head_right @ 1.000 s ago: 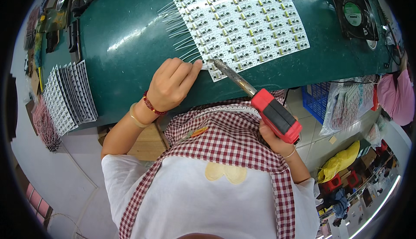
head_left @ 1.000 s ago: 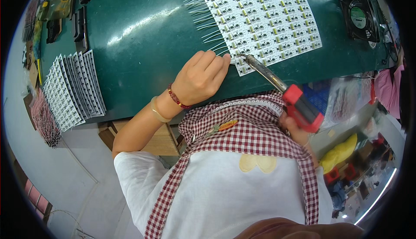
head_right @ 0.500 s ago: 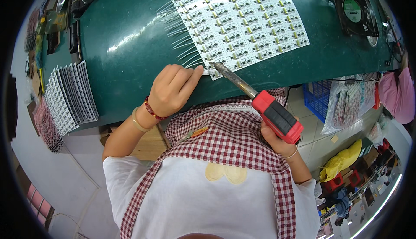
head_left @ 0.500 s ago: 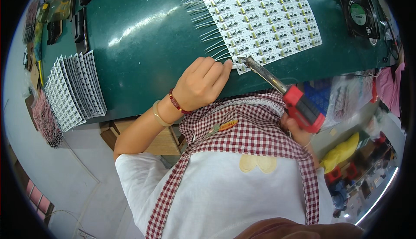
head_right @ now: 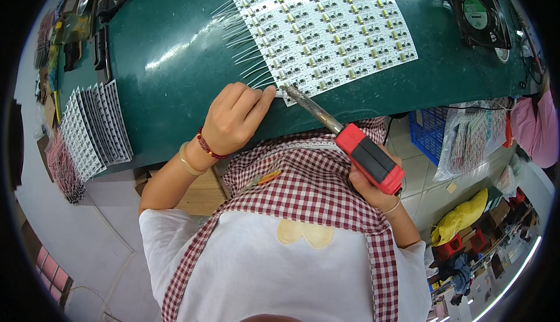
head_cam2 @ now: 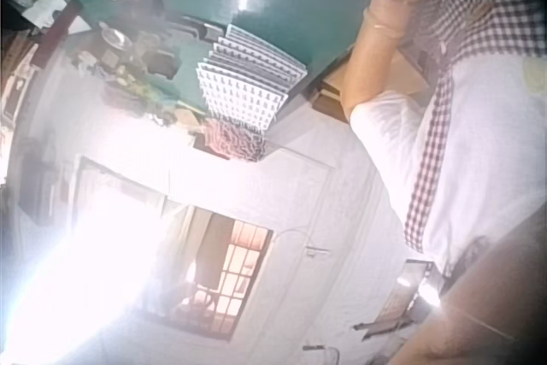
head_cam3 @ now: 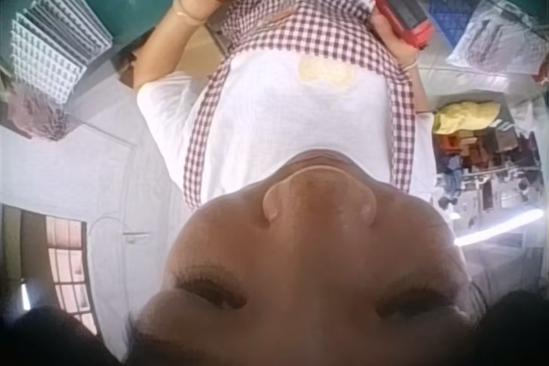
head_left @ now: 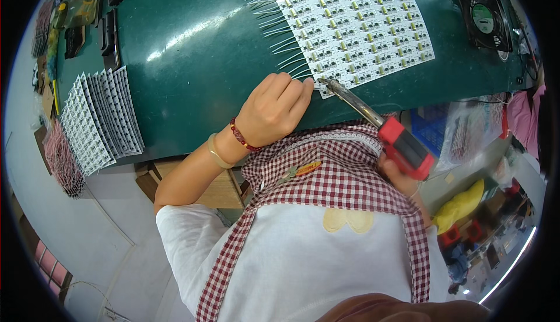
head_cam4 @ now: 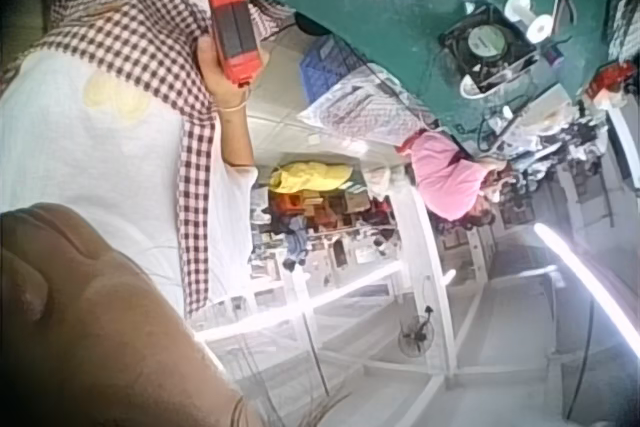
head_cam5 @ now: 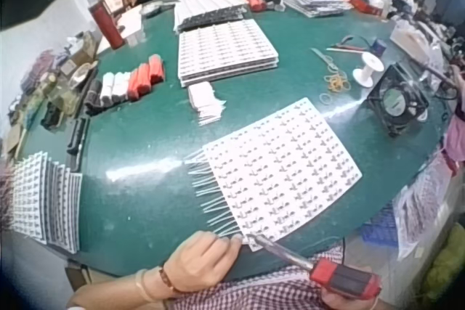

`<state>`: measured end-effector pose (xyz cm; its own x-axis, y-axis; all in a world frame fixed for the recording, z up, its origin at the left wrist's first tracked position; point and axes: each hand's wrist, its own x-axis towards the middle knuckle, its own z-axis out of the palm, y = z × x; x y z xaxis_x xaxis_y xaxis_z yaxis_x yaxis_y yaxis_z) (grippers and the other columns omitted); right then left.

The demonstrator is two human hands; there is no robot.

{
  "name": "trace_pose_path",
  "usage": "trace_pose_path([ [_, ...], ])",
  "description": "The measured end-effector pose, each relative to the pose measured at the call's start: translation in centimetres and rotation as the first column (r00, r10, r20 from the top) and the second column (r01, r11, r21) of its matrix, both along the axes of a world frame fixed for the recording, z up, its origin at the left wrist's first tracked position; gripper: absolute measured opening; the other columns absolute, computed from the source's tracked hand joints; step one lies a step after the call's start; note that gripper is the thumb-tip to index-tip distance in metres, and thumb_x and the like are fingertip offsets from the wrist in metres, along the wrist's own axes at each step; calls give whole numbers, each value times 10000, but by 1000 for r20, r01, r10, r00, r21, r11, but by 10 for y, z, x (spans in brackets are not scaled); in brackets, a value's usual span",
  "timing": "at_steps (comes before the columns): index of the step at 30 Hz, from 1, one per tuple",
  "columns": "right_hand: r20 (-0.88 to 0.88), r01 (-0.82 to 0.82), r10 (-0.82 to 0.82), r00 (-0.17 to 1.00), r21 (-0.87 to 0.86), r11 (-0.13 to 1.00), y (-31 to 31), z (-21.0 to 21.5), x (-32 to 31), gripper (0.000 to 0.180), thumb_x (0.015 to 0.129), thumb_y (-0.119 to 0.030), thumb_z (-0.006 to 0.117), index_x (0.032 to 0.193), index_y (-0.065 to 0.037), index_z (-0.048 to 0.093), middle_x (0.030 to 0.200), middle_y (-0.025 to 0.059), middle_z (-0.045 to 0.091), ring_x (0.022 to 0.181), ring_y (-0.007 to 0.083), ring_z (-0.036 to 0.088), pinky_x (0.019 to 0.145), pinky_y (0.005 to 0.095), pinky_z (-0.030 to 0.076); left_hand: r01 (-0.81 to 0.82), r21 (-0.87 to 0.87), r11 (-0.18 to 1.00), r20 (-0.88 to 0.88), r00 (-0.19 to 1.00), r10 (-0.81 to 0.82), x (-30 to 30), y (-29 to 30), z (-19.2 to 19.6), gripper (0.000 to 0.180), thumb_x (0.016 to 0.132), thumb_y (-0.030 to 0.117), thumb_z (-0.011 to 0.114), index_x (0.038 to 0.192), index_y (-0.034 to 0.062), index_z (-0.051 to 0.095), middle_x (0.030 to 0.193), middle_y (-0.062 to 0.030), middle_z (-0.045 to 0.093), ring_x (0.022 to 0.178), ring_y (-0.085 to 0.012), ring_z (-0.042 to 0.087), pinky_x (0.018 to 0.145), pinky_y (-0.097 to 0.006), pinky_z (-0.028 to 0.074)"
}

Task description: The person solders wires onto an array of small LED circuit boards using a handheld soldering iron.

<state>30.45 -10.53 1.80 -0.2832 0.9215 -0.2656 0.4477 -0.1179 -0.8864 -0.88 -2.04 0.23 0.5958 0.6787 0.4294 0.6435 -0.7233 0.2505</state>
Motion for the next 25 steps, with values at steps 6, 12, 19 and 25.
trace_pose_path([
  [6,-84,60,-63,994,-38,997,-3,0,0,216,733,-123,699,915,-8,674,816,119,652,678,247,644,607,313,510,-2,5,1000,6,1000,2,0,0,-1,315,679,5,634,983,-72,658,781,-81,524,672,-205,508,557,-306,437],
  [12,-24,15,-14,1000,24,1000,5,6,-7,231,727,-113,702,933,-13,676,854,114,660,686,242,650,594,315,505,-13,15,1000,0,1000,13,1,-1,-1,303,686,5,636,978,-76,657,757,-78,502,661,-205,503,555,-306,433],
  [19,-18,40,-40,999,-13,999,-16,-7,11,197,793,-166,707,914,-16,666,819,98,651,679,223,631,632,292,487,-15,20,1000,17,1000,14,2,-1,-1,292,690,3,639,971,-76,658,747,-74,495,658,-204,505,549,-304,428],
  [25,-300,136,-203,932,-230,964,-16,4,7,315,882,-291,658,1041,-20,641,843,32,672,707,220,632,655,333,486,-17,18,1000,-6,1000,17,2,-1,0,274,699,3,654,964,-67,663,742,-71,493,655,-198,514,545,-305,426],
])
